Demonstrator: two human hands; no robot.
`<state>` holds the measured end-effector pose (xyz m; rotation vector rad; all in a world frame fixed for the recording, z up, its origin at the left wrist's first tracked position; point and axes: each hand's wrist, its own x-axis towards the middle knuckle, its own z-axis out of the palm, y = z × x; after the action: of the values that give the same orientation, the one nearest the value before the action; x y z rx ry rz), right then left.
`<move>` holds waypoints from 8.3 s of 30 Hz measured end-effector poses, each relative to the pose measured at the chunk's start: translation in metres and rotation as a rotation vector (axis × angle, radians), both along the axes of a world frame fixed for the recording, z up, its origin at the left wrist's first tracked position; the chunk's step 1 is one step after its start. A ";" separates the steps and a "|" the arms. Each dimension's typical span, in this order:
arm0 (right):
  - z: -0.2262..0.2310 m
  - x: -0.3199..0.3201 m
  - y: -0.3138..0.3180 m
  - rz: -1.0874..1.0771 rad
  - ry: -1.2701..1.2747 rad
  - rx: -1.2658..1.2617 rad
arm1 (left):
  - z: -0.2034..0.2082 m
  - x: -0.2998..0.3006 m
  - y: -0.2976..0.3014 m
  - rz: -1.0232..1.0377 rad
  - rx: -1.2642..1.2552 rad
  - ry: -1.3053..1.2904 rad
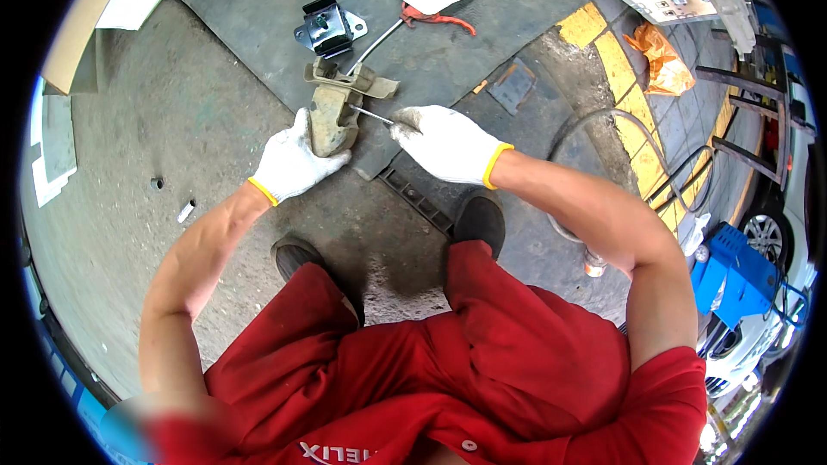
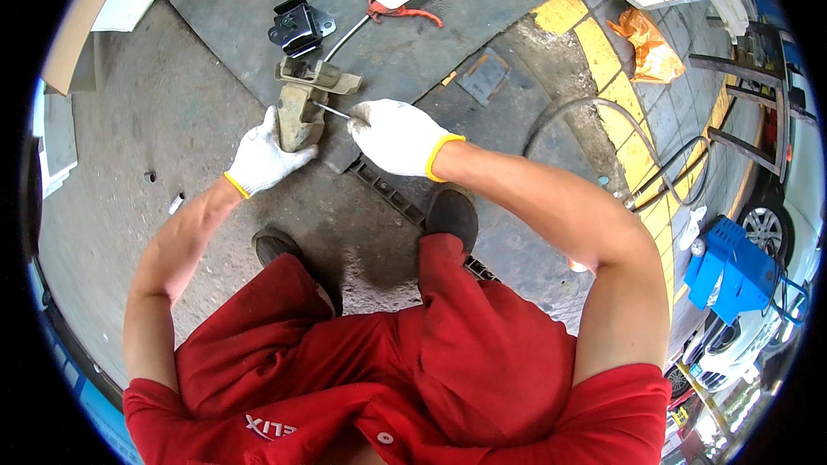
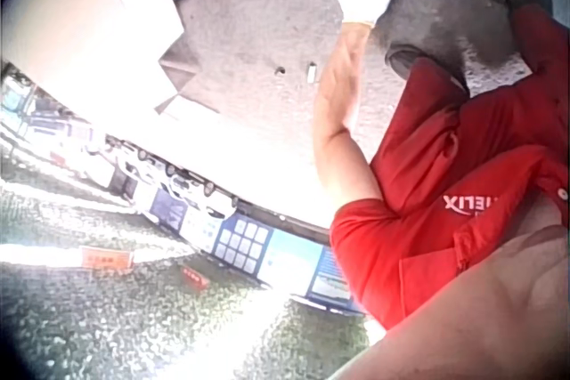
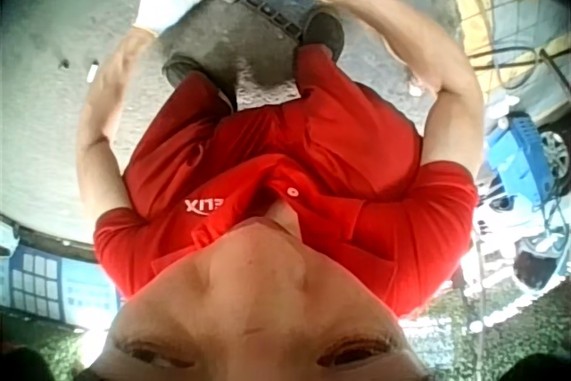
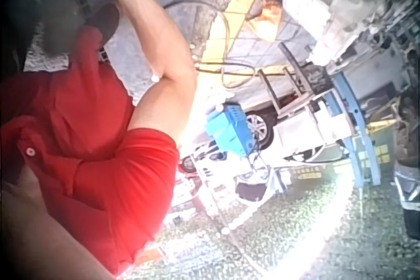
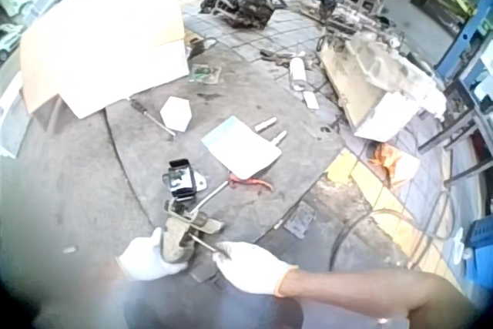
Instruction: The person uses a screwdriver to adjust a bolt on a metal mechanical part held in their left hand. They repeatedly insert and turn the screwdriver, then inspect the part by turning it over and examining its interior surfaces.
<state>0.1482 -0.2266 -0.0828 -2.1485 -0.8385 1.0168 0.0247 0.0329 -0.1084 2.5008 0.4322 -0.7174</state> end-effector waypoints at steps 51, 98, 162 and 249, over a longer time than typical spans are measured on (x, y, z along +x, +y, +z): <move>-0.036 0.000 -0.009 -0.330 0.542 0.050 | -0.010 -0.005 0.010 -0.004 -0.070 -0.053; -0.026 -0.030 0.013 -0.660 0.681 -0.003 | -0.001 -0.005 0.018 0.130 -0.269 -0.063; 0.032 0.001 -0.016 -0.241 0.490 0.124 | 0.019 -0.022 -0.004 0.308 -0.470 -0.202; 0.069 0.014 -0.024 -0.148 0.314 0.024 | 0.068 -0.001 -0.031 -0.166 0.148 -0.037</move>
<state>0.1620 -0.2508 -0.0142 -1.9303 -0.5316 1.2173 0.0239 0.0019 -0.0408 2.7095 0.2754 -0.7251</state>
